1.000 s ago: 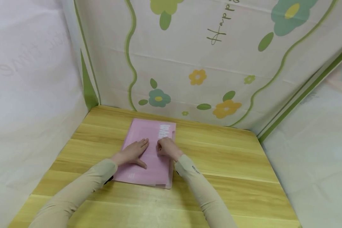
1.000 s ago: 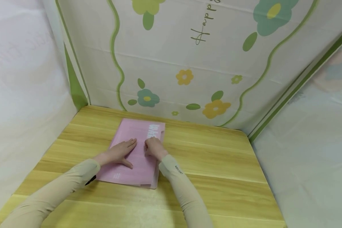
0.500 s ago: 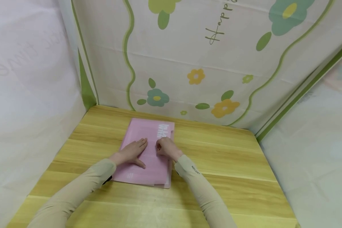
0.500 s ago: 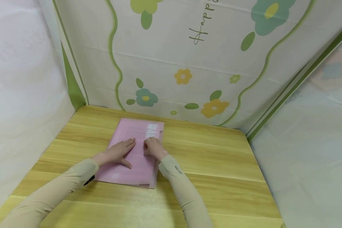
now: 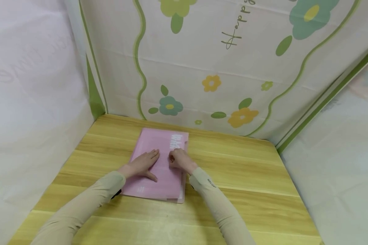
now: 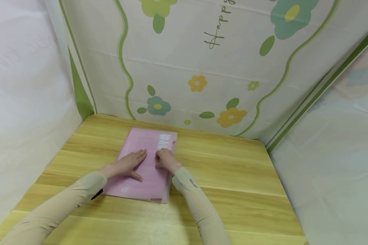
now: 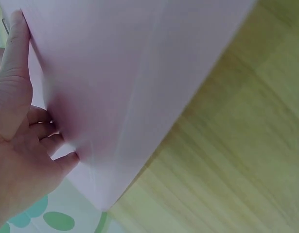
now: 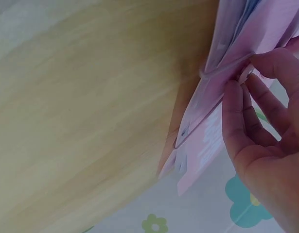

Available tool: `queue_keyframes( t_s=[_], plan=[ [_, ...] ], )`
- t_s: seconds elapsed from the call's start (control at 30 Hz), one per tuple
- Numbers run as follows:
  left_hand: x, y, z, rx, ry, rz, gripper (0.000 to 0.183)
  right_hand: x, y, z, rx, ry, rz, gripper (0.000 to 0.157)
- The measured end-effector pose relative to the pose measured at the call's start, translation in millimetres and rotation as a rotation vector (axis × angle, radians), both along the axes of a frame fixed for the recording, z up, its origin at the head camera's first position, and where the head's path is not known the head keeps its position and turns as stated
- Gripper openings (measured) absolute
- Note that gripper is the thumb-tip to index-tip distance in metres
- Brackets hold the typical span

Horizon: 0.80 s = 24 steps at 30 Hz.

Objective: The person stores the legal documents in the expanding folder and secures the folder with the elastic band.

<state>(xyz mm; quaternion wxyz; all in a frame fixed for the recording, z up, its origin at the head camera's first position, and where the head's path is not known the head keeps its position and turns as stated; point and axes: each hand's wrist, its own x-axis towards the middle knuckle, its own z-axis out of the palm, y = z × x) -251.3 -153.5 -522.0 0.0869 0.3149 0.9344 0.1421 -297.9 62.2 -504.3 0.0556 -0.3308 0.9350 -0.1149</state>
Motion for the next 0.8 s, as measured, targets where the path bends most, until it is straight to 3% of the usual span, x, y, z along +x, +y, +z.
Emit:
queue_keyframes(
  t_s=[0.33, 0.57, 0.8],
  plan=[
    [1.4, -2.4, -1.3, 0.006, 0.028, -0.002, 0.116, -1.4, 9.4, -8.1, -0.102, -0.067, -0.010, 0.010],
    [-0.8, -4.4, -4.1, 0.011, -0.001, 0.006, 0.115, 3.0, 19.4, -10.0, -0.164, -0.048, 0.008, 0.010],
    [-4.6, -5.7, -2.5, 0.018, -0.013, -0.003, 0.115, 13.6, 34.8, -16.8, -0.286, -0.028, -0.050, 0.011]
  ],
)
